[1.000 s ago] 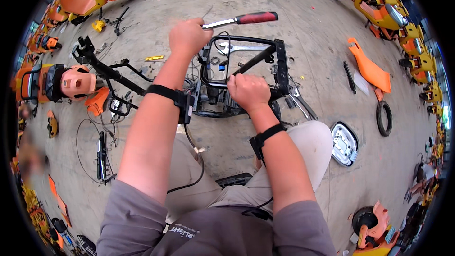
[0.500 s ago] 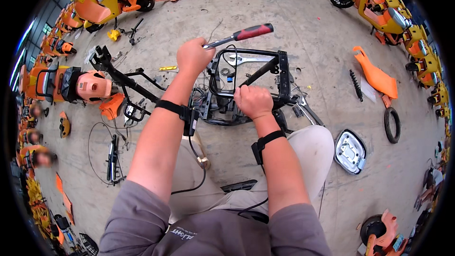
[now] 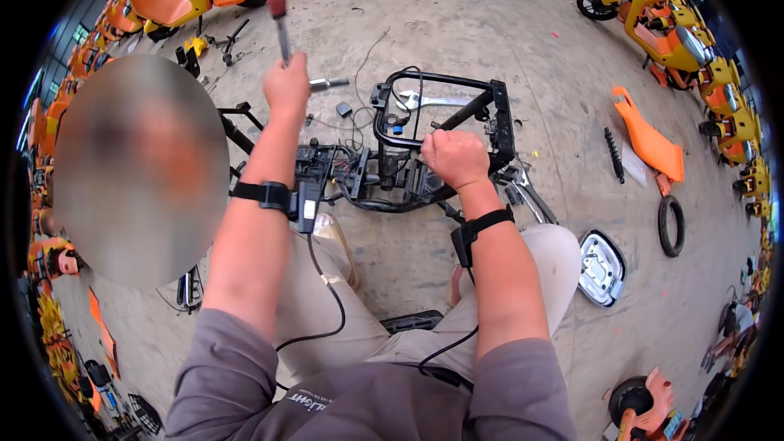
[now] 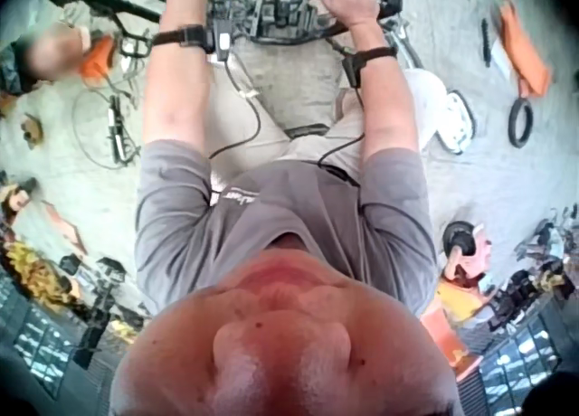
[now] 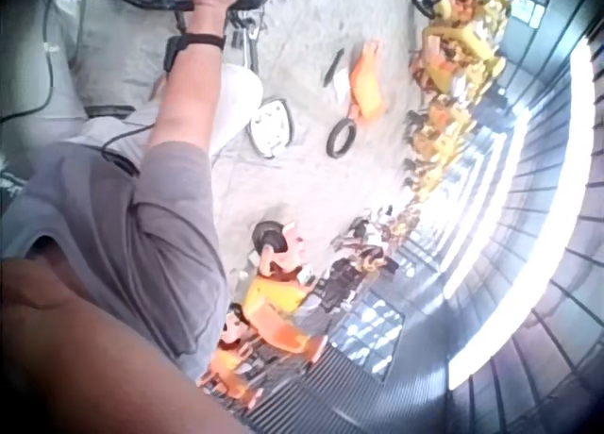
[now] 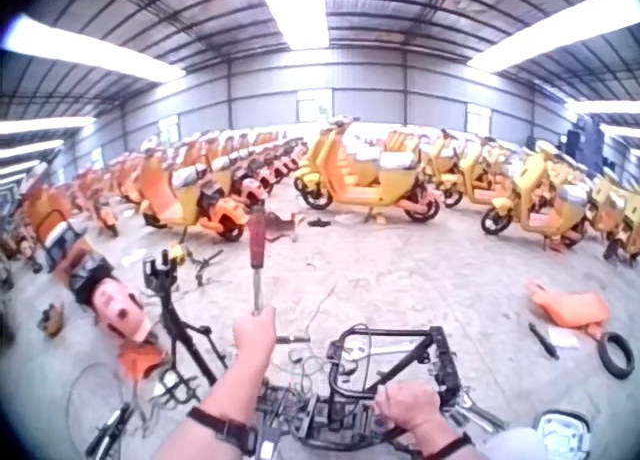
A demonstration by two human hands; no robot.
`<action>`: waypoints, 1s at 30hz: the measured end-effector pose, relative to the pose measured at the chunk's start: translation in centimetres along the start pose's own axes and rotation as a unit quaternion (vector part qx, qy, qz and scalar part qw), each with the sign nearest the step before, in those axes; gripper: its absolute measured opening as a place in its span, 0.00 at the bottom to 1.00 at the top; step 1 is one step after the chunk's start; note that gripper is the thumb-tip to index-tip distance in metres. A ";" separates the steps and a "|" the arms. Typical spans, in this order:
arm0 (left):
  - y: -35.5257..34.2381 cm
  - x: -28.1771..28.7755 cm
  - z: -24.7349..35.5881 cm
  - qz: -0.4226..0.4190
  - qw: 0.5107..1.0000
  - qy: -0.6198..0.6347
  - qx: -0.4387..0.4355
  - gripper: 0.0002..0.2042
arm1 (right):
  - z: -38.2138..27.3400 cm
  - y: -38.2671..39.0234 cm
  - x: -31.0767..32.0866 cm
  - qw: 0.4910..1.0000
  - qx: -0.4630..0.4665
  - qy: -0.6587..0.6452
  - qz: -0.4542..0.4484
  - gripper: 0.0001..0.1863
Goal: The person uses a ratchet to tighten bolts on a motorcycle frame on the floor.
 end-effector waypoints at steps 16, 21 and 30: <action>-7.5 10.1 -6.8 -0.006 0.990 0.071 0.125 0.21 | -0.6 1.1 0.3 0.986 -0.144 0.076 -0.026 0.18; -9.3 14.0 -8.8 0.044 0.995 -0.009 0.091 0.21 | -1.6 1.4 1.0 0.991 -0.109 0.078 -0.006 0.17; -9.0 14.9 -19.5 0.169 0.878 0.248 0.372 0.05 | -1.6 1.7 0.9 0.995 -0.080 0.063 0.016 0.17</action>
Point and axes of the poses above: each hand's wrist, its own y-axis away from the middle knuckle, its own x-axis out of the back of the hand, z = x × y, the point moved 9 cm from there along -y, towards the middle knuckle, and after that the axes turned 13 degrees about z, right-handed, at the moved point
